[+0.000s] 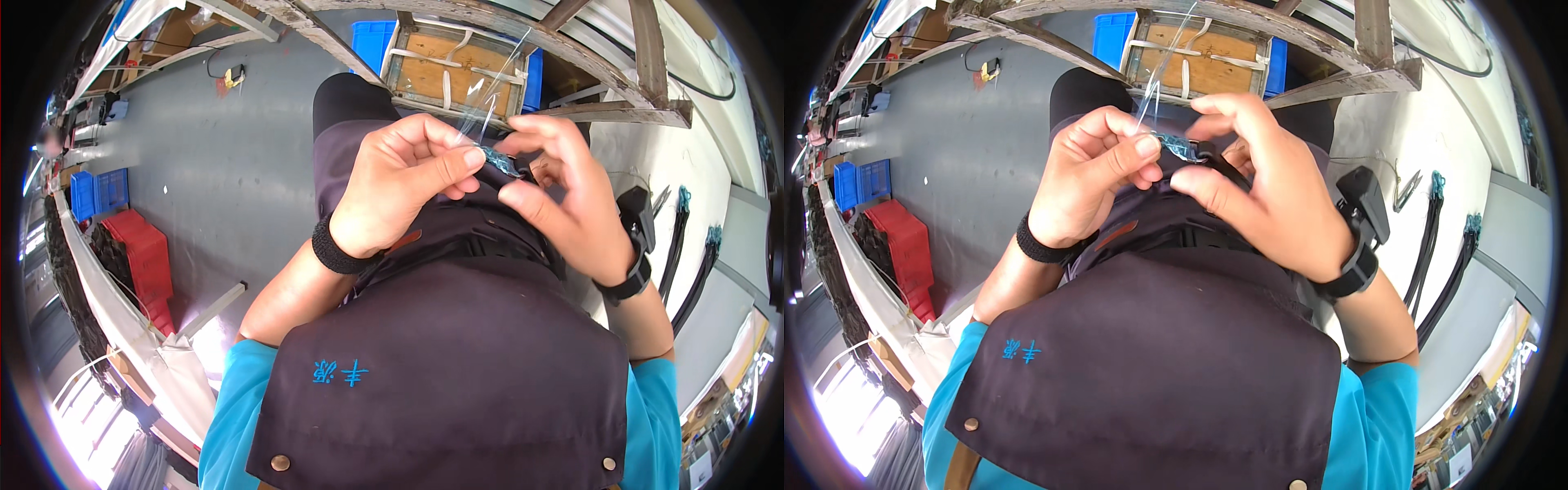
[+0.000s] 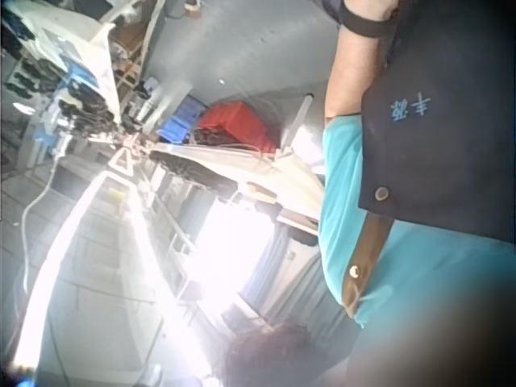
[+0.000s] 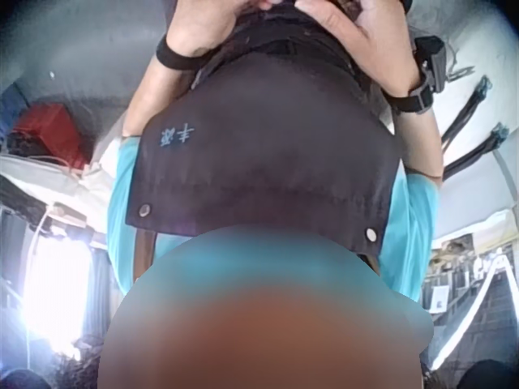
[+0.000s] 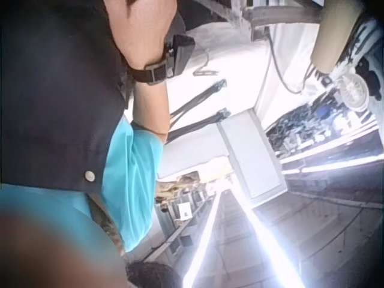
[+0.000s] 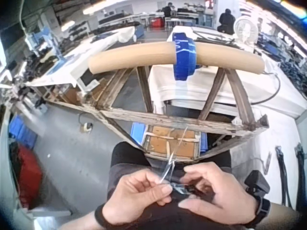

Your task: Applying protective plastic film and hardware to leather straps.

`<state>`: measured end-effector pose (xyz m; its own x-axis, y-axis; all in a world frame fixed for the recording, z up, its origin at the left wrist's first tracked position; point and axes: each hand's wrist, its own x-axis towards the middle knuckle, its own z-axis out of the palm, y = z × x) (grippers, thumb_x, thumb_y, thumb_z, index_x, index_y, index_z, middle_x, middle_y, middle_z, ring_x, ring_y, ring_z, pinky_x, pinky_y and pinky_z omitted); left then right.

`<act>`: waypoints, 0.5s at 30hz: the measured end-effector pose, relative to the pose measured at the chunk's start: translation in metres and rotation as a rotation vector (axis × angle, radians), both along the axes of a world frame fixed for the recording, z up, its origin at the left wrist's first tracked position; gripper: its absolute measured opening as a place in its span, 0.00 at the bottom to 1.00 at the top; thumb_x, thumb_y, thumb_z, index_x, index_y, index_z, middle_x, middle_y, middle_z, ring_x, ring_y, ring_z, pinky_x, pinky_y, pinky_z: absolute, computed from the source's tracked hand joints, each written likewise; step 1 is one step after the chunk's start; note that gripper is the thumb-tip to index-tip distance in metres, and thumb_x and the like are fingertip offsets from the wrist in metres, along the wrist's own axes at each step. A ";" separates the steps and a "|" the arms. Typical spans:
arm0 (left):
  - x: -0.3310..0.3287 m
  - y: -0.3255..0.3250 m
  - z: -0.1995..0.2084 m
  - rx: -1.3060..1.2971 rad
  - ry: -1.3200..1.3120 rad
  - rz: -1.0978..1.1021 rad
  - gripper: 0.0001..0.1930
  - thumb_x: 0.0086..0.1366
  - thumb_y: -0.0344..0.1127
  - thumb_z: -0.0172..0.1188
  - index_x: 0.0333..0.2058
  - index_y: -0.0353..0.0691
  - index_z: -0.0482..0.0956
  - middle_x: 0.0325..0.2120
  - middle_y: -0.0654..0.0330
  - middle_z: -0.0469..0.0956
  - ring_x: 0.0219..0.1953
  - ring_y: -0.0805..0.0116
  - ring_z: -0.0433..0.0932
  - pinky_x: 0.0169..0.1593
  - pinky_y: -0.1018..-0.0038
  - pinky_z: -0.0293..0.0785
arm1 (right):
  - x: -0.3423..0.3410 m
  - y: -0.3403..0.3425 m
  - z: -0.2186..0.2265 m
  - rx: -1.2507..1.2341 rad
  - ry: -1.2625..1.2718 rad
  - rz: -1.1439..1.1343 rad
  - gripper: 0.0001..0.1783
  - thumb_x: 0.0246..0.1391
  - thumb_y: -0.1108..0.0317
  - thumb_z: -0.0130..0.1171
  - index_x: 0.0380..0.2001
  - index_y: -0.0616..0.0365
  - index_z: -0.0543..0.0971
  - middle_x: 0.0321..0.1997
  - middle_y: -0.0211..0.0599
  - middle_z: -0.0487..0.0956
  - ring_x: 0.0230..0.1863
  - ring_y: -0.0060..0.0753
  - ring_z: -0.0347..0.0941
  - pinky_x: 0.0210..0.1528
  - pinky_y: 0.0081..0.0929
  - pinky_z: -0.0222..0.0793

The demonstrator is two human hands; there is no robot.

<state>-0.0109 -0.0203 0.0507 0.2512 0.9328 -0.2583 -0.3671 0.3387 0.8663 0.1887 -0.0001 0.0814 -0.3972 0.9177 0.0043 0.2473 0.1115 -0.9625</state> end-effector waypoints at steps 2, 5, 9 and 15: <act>0.001 -0.002 0.002 -0.156 -0.105 0.034 0.05 0.60 0.28 0.60 0.35 0.37 0.74 0.29 0.59 0.78 0.31 0.74 0.78 0.35 0.80 0.75 | -0.002 -0.004 0.000 0.000 0.049 0.005 0.13 0.46 0.76 0.64 0.37 0.61 0.76 0.37 0.39 0.76 0.27 0.23 0.72 0.30 0.19 0.68; 0.004 -0.004 0.005 -0.109 -0.124 -0.025 0.08 0.63 0.34 0.57 0.36 0.36 0.74 0.31 0.59 0.78 0.31 0.72 0.78 0.36 0.78 0.75 | 0.000 -0.005 -0.011 0.422 -0.109 -0.001 0.14 0.44 0.77 0.63 0.37 0.59 0.77 0.31 0.37 0.76 0.25 0.29 0.72 0.29 0.20 0.68; -0.001 -0.001 0.005 -0.155 -0.211 -0.041 0.13 0.66 0.41 0.53 0.39 0.34 0.74 0.33 0.58 0.78 0.33 0.72 0.78 0.36 0.78 0.75 | 0.002 -0.005 -0.011 0.415 -0.139 0.002 0.11 0.45 0.78 0.62 0.35 0.60 0.77 0.28 0.36 0.76 0.25 0.30 0.72 0.27 0.21 0.67; -0.002 0.013 0.017 -0.157 0.001 -0.165 0.15 0.67 0.41 0.52 0.42 0.33 0.75 0.33 0.60 0.78 0.34 0.74 0.77 0.36 0.79 0.74 | 0.004 -0.001 -0.011 0.540 -0.163 0.062 0.10 0.45 0.75 0.63 0.34 0.61 0.77 0.24 0.37 0.75 0.22 0.31 0.70 0.23 0.22 0.65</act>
<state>-0.0128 -0.0070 0.0675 0.3969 0.8272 -0.3977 -0.2945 0.5252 0.7984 0.1925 -0.0016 0.0707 -0.4851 0.7773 0.4005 0.3653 0.5963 -0.7148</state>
